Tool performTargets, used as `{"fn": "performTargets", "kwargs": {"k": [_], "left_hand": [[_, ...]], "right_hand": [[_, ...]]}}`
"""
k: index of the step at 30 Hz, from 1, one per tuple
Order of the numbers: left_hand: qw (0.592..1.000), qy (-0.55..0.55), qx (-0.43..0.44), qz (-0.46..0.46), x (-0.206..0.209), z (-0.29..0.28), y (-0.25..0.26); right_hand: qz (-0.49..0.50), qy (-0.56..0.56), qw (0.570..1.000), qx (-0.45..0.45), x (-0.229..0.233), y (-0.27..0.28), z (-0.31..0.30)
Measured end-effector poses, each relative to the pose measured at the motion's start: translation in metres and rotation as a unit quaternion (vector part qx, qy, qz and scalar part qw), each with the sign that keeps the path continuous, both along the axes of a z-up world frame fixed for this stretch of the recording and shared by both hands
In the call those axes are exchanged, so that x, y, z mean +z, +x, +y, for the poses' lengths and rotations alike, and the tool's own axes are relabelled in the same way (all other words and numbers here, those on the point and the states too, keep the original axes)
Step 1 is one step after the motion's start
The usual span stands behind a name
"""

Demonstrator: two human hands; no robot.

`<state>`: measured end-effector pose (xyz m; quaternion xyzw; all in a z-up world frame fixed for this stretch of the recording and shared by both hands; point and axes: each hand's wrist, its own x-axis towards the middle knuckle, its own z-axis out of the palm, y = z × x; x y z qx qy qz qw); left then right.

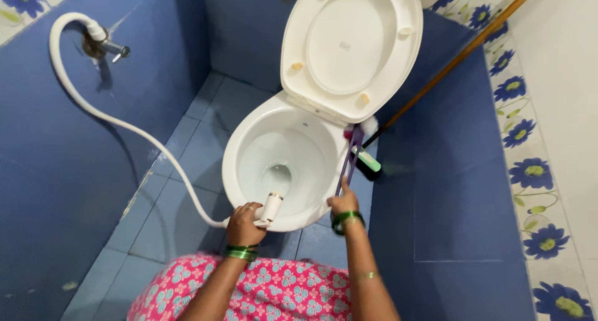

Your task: The person cleans a white toilet bowl using a handheld bidet sprayer and a long-handled toilet brush. They scrub the interior surfaces and the underside of the toilet seat while simultaneously rinsing with water.

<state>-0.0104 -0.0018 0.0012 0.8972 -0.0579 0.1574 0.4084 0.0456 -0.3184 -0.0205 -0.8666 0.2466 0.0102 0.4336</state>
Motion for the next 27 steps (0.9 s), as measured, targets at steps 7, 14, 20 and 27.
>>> {"fn": "performTargets", "kwargs": {"k": [7,14,20,27], "left_hand": [[0.997,0.043,0.063,-0.010,-0.007,0.027,0.011],[0.984,0.112,0.104,0.093,0.008,0.045,0.016],[0.970,0.156,0.103,0.159,0.008,0.064,0.011],[0.958,0.259,-0.030,0.122,-0.004,0.059,-0.028]], "right_hand": [[-0.038,0.035,0.998,-0.028,-0.015,-0.033,0.025],[-0.111,0.384,0.904,-0.153,0.028,-0.123,0.045],[-0.129,0.558,0.812,-0.113,0.018,-0.153,0.056],[-0.207,0.485,0.840,-0.126,0.031,-0.152,0.039]]}}
